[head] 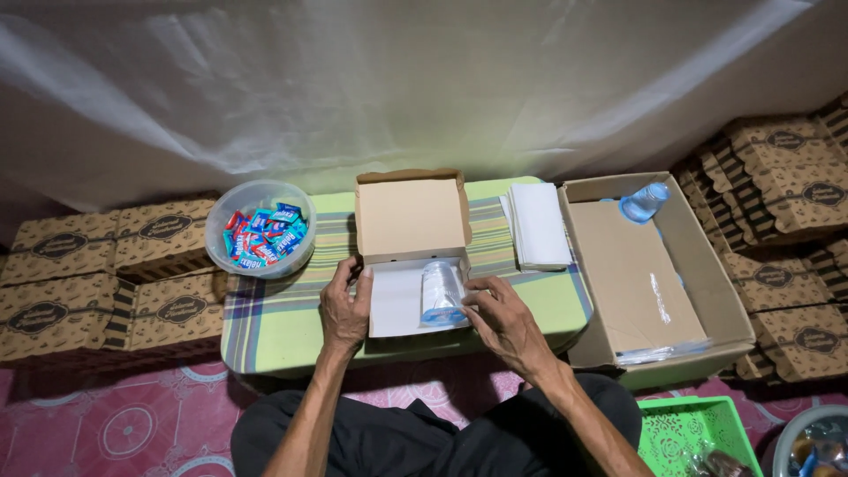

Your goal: Manual packaging of food items where a person lines small cardboard boxes with paper and fills them with a water cup and a wrapped snack.

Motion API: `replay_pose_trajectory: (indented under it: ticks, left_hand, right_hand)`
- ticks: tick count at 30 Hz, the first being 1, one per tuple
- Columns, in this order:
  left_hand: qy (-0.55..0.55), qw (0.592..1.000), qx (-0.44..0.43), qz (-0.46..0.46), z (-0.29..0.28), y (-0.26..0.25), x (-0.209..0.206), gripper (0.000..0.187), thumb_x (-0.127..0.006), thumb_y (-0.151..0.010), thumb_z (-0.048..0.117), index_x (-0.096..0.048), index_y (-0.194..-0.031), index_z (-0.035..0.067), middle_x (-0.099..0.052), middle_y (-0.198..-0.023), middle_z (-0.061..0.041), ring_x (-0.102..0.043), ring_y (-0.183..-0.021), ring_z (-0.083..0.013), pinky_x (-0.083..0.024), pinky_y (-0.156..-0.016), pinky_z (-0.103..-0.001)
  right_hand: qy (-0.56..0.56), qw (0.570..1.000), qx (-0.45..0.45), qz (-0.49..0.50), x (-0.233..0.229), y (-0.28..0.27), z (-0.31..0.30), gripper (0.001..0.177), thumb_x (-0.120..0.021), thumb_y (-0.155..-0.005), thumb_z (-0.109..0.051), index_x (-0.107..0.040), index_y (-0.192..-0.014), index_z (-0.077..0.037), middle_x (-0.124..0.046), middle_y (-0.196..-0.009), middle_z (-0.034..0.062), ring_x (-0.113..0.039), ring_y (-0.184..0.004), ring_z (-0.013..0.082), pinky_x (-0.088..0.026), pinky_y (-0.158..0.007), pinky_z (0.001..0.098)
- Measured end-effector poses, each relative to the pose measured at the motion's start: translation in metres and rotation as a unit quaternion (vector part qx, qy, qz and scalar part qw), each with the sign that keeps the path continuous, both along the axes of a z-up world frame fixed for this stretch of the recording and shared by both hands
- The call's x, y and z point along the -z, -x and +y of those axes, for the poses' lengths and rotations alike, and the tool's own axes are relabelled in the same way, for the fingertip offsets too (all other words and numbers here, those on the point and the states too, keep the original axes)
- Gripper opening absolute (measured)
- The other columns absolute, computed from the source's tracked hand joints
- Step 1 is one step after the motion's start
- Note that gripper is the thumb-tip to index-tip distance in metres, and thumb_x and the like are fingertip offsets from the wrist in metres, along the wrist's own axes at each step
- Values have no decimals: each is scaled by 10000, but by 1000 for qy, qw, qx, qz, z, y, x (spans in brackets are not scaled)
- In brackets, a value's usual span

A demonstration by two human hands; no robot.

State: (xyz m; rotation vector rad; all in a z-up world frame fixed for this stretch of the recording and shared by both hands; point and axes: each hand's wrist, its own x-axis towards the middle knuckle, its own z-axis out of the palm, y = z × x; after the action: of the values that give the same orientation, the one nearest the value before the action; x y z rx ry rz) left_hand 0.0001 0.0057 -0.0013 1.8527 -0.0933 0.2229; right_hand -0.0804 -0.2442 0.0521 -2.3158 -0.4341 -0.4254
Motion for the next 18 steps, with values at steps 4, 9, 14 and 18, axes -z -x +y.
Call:
replay_pose_trajectory:
  ticks: [4, 9, 14, 18]
  left_hand:
    - [2, 1000, 0, 1, -1, 0, -2, 276, -582, -1022, 314, -659, -1144, 78, -739, -989, -207, -723, -1005, -384, -557, -928, -520]
    - [-54, 998, -7, -32, -3, 2, -9, 299, -560, -947, 213, -658, -1148, 16, -762, -1010, -137, -732, -895, -276, -564, -827, -367]
    - [-57, 998, -9, -23, 0, -2, 8, 353, -565, -952, 234, -649, -1208, 7, -750, -1058, -147, -717, -909, -272, -554, -810, -359]
    - [-50, 998, -8, -47, 2, -6, 25, 321, -583, -969, 177, -646, -1218, -15, -727, -1018, -131, -659, -810, -228, -520, -735, -331]
  right_hand:
    - [-76, 997, 11, -2, 8, 8, 5, 129, -713, -917, -105, -715, -1044, -85, -709, -1122, 159, -733, -975, 358, -630, -787, 447]
    - [-168, 981, 97, -19, 47, 34, -1, 326, -712, -876, -85, -627, -1186, -31, -529, -1423, 158, -670, -1096, 236, -655, -941, 338]
    - [-166, 965, 202, -13, 43, 68, -30, 289, -698, -871, -39, -663, -1157, -15, -608, -1340, 116, -684, -1006, 195, -601, -876, 295]
    - [-121, 949, 289, -43, 47, 92, -67, 240, -684, -864, 14, -680, -1104, 6, -630, -1304, 140, -659, -1088, 238, -579, -933, 326]
